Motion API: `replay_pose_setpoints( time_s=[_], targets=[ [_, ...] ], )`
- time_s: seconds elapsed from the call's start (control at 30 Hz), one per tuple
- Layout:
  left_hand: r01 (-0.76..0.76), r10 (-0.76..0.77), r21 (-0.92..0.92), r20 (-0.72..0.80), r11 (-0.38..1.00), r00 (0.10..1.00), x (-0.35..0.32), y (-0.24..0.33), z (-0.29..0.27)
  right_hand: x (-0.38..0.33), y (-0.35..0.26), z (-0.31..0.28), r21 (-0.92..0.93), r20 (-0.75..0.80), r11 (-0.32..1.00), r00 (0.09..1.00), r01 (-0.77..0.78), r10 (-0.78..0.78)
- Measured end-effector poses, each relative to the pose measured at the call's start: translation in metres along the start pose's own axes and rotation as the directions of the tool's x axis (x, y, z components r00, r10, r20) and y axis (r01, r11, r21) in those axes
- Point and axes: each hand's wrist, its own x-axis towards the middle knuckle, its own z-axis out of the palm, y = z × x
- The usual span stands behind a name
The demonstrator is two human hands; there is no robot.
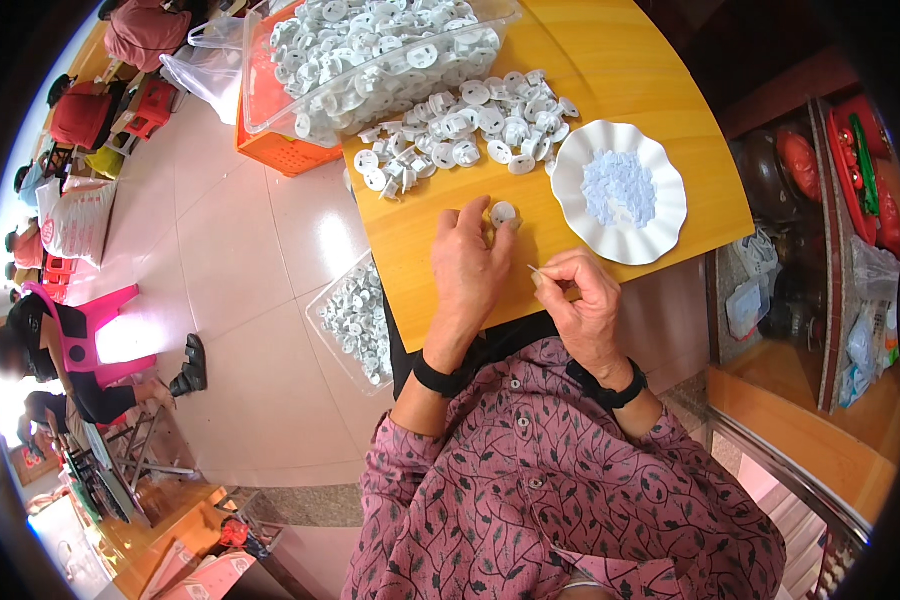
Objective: Assembling small white plastic components by hand in a workshop environment.
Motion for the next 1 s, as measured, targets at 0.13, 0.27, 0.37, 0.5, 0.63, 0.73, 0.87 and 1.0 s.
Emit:
replay_pose_setpoints(
  time_s=[0.13, 0.27, 0.37, 0.5, 0.63, 0.73, 0.87, 1.0],
  targets=[
    [-0.068, 0.068, 0.068, 0.001, 0.995, 0.998, 0.001, -0.001, 0.005, 0.001, -0.002, -0.002, -0.001, -0.007, 1.000, 1.000, -0.031, 0.031],
    [-0.148, 0.151, 0.076, -0.036, 0.986, 0.988, -0.002, -0.004, 0.006, 0.003, -0.003, -0.004, -0.001, -0.020, 1.000, 1.000, -0.020, 0.020],
    [-0.174, 0.171, -0.054, -0.058, 0.983, 0.984, -0.007, -0.012, 0.007, 0.004, -0.004, -0.006, -0.003, -0.028, 1.000, 0.999, -0.025, 0.025],
    [-0.039, 0.047, -0.150, 0.051, 0.988, 0.998, -0.012, -0.004, -0.004, 0.003, -0.005, -0.008, 0.029, -0.022, 0.998, 0.998, -0.059, 0.059],
    [0.395, -0.165, -0.725, 0.369, 0.564, 0.915, -0.019, -0.002, -0.014, 0.004, -0.008, -0.006, 0.082, 0.018, 0.992, 0.995, -0.099, 0.097],
    [0.477, -0.138, -0.780, 0.464, 0.404, 0.875, -0.025, -0.006, -0.018, 0.005, -0.012, -0.005, 0.066, 0.033, 0.989, 0.991, -0.130, 0.128],
    [0.559, -0.080, -0.805, 0.556, 0.196, 0.828, -0.030, -0.006, -0.023, 0.006, -0.013, -0.004, 0.068, 0.040, 0.990, 0.991, -0.127, 0.124],
    [0.547, -0.076, -0.822, 0.542, 0.159, 0.837, -0.033, -0.008, -0.025, 0.010, -0.016, -0.003, -0.084, 0.009, 0.996, 1.000, 0.021, -0.020]
  ],
)
